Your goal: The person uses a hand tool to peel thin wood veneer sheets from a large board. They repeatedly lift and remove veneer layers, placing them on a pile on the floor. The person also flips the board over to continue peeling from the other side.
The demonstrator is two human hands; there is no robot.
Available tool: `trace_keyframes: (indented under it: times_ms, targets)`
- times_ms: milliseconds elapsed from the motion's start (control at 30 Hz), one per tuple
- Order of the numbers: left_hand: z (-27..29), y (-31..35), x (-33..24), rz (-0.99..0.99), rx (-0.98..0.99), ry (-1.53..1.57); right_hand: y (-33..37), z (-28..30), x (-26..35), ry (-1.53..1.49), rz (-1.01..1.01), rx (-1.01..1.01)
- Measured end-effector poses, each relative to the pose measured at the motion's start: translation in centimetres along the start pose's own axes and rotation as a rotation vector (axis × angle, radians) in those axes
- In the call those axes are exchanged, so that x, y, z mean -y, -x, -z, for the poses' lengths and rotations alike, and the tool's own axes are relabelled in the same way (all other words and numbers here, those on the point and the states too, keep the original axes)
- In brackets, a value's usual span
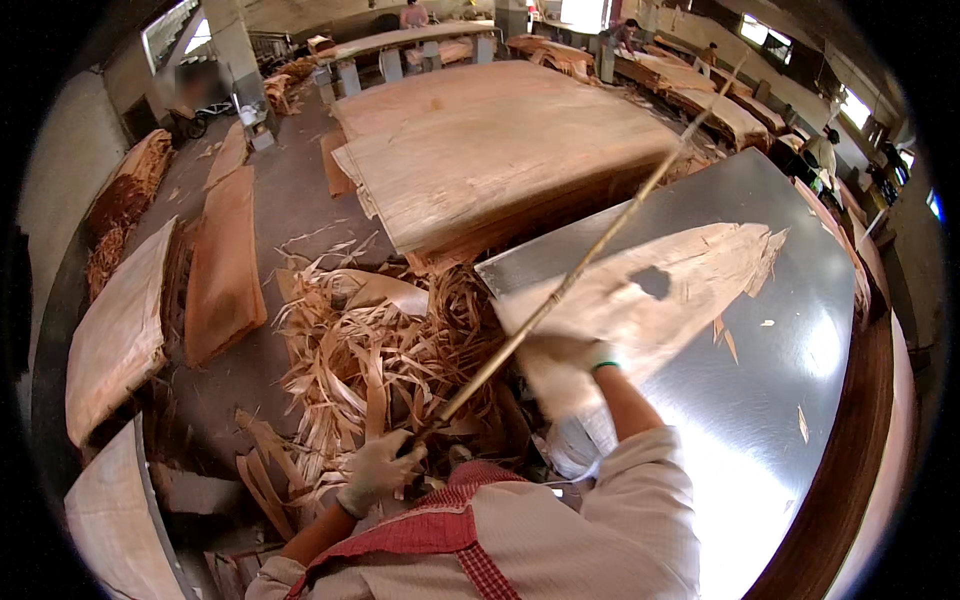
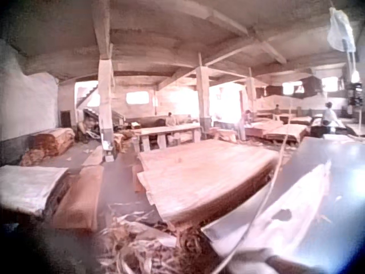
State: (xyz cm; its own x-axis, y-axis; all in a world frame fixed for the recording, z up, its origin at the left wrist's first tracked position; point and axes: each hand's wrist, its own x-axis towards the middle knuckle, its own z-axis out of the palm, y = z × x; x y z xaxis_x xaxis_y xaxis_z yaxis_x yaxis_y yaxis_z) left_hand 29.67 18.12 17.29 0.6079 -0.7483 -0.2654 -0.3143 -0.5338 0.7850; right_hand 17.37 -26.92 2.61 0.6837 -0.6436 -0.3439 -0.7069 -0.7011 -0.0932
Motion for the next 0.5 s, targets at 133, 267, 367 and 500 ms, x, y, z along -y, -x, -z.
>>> trace_keyframes:
  times_ms: [133, 267, 367, 500]
  targets:
    - [8.2, -6.3, 0.5, -0.109, -0.133, -0.08, -1.8, 5.0, 16.1, -0.166, 0.517, 0.21]
    - [15.1, -12.3, 4.4, -0.103, -0.179, -0.143, -10.6, 4.7, 14.7, -0.531, 0.243, -0.234]
    - [20.2, -17.6, 10.3, -0.119, -0.201, -0.225, -14.5, 5.0, 5.9, -0.001, -0.193, -0.199]
    - [27.9, -26.8, 15.8, -0.141, -0.147, -0.169, -9.2, 3.2, -0.4, 0.261, -0.436, 0.054]
